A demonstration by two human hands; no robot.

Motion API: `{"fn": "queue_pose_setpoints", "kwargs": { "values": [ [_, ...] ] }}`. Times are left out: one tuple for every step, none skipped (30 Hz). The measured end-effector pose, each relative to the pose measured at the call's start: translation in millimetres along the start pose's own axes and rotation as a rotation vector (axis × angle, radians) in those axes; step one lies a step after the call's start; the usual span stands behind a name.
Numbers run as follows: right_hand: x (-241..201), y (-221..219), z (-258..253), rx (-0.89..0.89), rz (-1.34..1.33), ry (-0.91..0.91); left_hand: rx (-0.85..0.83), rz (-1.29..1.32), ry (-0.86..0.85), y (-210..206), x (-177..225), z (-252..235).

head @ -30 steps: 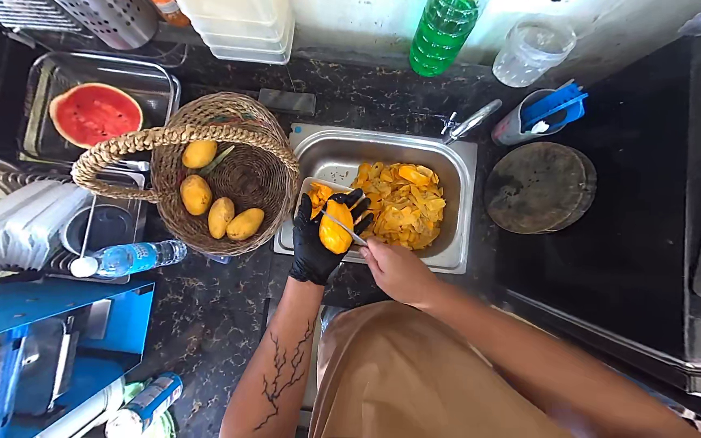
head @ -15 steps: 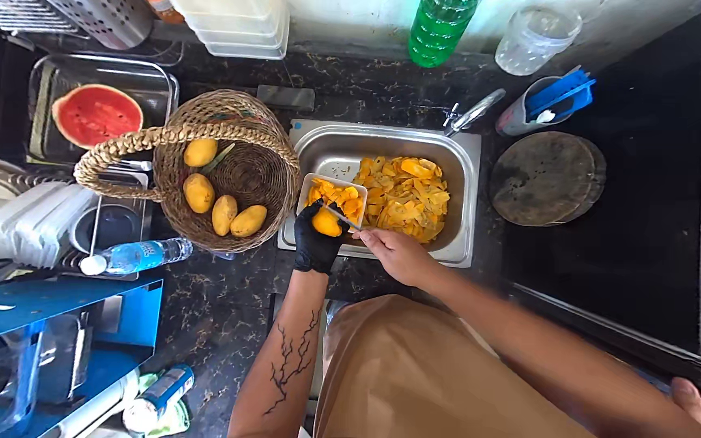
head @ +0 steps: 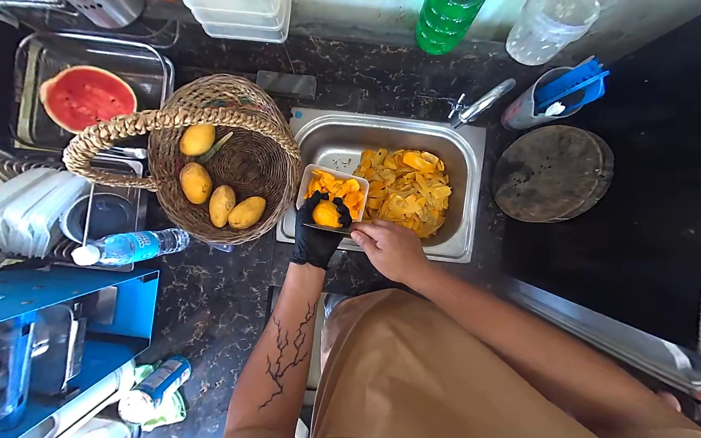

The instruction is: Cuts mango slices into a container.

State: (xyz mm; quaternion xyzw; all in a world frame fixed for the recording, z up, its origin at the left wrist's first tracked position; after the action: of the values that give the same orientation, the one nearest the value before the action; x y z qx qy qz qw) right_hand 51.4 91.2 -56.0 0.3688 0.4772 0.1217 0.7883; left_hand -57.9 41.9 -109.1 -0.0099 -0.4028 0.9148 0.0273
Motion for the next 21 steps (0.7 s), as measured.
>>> {"fn": "queue_pose_setpoints", "kwargs": {
  "values": [
    [-3.6, 1.3, -0.4, 0.044, 0.048, 0.039, -0.030, -0.007, 0.020, 2.9, 1.3, -2.8],
    [-6.4, 2.5, -0.2, 0.078, 0.082, 0.072, -0.030, -0.011, 0.027, 3.2, 2.1, -1.4],
    [-8.3, 3.7, 0.3, 0.085, 0.084, 0.093, -0.014, -0.005, 0.027, -0.2, 1.7, 4.2],
    [-8.8, 4.8, 0.0, 0.072, 0.068, 0.102, -0.024, -0.006, 0.030, -2.6, 1.1, 7.9],
    [-8.8, 5.5, -1.1, 0.057, 0.052, 0.110, -0.047, -0.014, 0.031, -1.6, 1.3, 7.9],
    [-8.4, 5.6, -2.0, 0.041, 0.042, 0.116, -0.072, -0.014, 0.040, 0.6, 1.1, 5.6],
    [-7.6, 5.8, -3.6, 0.023, 0.039, 0.116, -0.069, -0.005, 0.037, 1.7, 1.4, 3.5],
    [-6.9, 5.8, -5.2, 0.007, 0.038, 0.110, -0.061, 0.013, 0.031, 2.0, 2.6, 0.6],
    [-6.0, 5.5, -5.9, -0.004, 0.035, 0.100, -0.061, 0.026, 0.026, 1.7, 2.7, -0.8],
    [-4.7, 5.0, -6.4, -0.007, 0.030, 0.087, -0.067, 0.027, 0.024, 1.6, 2.4, -1.9],
    [-2.9, 3.5, -7.1, -0.011, 0.019, 0.067, -0.076, 0.014, 0.025, 2.3, 1.6, -2.7],
    [-0.8, 1.5, -8.6, -0.022, 0.001, 0.044, -0.079, -0.006, 0.023, 4.2, 1.2, -3.8],
    [1.4, -0.9, -10.4, -0.048, -0.023, 0.020, -0.080, -0.015, 0.021, 6.9, 1.9, -6.6],
    [3.9, -3.3, -12.2, -0.074, -0.047, -0.004, -0.067, -0.023, 0.010, 9.9, 2.5, -9.0],
    [7.0, -5.6, -13.7, -0.100, -0.064, -0.029, -0.050, -0.020, -0.002, 12.2, 2.8, -11.2],
    [10.2, -8.0, -15.5, -0.124, -0.073, -0.056, -0.036, -0.008, -0.012, 14.3, 2.8, -12.7],
    [13.3, -10.4, -17.9, -0.148, -0.082, -0.086, -0.019, 0.002, -0.028, 16.1, 3.5, -14.1],
    [16.7, -12.8, -19.9, -0.171, -0.089, -0.117, 0.000, 0.005, -0.053, 18.1, 4.1, -15.5],
    [20.0, -15.9, -21.4, -0.193, -0.099, -0.145, 0.014, -0.004, -0.086, 19.6, 5.0, -16.2],
    [22.7, -19.3, -23.7, -0.213, -0.116, -0.171, 0.029, -0.013, -0.120, 21.5, 7.3, -16.9],
    [25.0, -22.2, -26.5, -0.225, -0.132, -0.195, 0.047, -0.015, -0.156, 23.2, 10.8, -17.4]
  ]
}}
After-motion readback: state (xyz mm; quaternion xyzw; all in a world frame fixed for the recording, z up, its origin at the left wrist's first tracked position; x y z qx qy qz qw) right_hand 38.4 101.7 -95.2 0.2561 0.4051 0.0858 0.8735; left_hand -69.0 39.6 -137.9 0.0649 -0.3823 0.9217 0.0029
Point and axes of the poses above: each hand's wrist, its own z-axis away from the middle knuckle, its own y-axis out of the back of the hand, x = y × z, the point moved 10 cm from there along -z, towards the middle knuckle, and after that the axes turned 11 degrees about y, right-handed, at the moved point
